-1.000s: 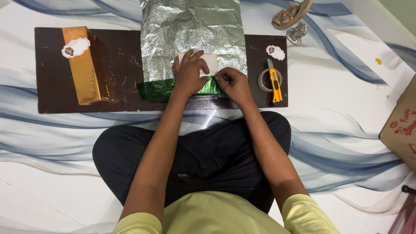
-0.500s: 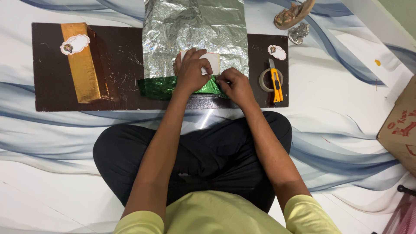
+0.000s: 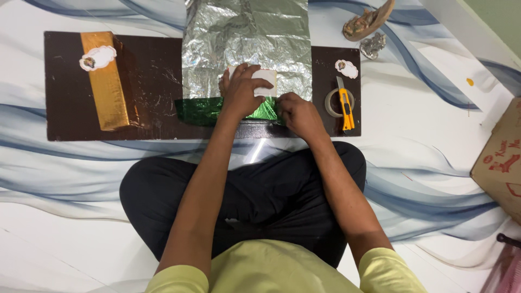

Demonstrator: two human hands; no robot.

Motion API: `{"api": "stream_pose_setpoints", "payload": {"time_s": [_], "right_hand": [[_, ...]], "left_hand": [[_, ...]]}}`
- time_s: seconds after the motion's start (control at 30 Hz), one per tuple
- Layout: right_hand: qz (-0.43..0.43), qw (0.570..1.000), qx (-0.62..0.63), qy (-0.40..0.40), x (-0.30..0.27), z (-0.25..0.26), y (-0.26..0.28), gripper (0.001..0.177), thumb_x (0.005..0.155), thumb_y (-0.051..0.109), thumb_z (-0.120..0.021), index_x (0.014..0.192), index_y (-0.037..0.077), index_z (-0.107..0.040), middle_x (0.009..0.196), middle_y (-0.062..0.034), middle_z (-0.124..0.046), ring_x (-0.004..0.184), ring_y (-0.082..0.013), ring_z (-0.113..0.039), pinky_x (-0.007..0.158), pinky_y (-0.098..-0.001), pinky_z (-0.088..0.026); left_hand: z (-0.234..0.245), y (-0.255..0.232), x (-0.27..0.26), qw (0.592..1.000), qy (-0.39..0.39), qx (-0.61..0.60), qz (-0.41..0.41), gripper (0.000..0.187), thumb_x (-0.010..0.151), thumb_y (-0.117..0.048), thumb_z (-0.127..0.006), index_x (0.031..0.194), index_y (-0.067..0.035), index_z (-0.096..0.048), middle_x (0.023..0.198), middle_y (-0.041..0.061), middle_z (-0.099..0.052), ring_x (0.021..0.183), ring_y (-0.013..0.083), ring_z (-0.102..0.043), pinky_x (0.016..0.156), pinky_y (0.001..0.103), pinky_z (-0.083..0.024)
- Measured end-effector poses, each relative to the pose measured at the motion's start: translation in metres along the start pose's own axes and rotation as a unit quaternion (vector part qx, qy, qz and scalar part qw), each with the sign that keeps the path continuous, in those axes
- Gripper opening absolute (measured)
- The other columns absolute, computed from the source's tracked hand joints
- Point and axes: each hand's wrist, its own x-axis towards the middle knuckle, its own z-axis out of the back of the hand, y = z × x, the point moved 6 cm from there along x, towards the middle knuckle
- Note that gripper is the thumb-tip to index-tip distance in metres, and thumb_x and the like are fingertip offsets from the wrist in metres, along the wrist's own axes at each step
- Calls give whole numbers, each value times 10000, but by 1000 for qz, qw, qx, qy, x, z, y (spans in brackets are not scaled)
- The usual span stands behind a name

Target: The person wraps a small box with silver foil, folds the edges, and secures them with clear tape. They use a yellow utility knife to cut the tape and repeatedly adjust the foil to fit the box.

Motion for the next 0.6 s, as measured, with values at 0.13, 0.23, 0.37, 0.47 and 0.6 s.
{"api": "stream_pose_setpoints", "payload": {"time_s": [0.13,0.23,0.37,0.47,0.6], "right_hand": [[-170,947,262,-75,4,-17,-41,177,913,50,-637,1088,30,-630,1006,-31,-734,751,-133,-692,631,-287,-527],[-230,932,256,-109,12,-33,-66,334,877,170,-837,1091,4,-642,892,-29,-691,689,-66,-636,574,-224,-496],[-309,890,332,-47,22,-58,-88,356,855,251,-855,1034,27,-644,819,-22,-679,631,-68,-642,520,-215,-500],[-317,892,323,-22,23,-66,-98,386,822,237,-881,1029,30,-629,807,-11,-663,625,-75,-638,504,-217,-492],[-271,901,339,20,28,-67,-104,475,760,178,-907,1089,45,-591,859,-9,-650,686,-85,-642,531,-223,-523]], "left_hand": [[5,3,0,1000,-4,9,18,612,642,-212,-914,1213,-275,-702,1441,15,-587,1426,294,-398,1194,601,-129],[6,3,3,1000,5,22,17,783,639,-250,-923,1353,-243,-602,1428,3,-610,1403,273,-435,1180,591,-176],[10,1,1,1000,4,21,14,828,645,-266,-932,1393,-235,-578,1385,23,-627,1399,267,-455,1169,567,-225],[13,2,1,1000,-2,15,15,848,623,-266,-943,1386,-227,-577,1369,45,-630,1377,266,-466,1155,575,-215],[12,2,1,1000,-5,16,24,887,596,-255,-944,1399,-222,-570,1354,55,-646,1372,273,-476,1146,569,-218]]}}
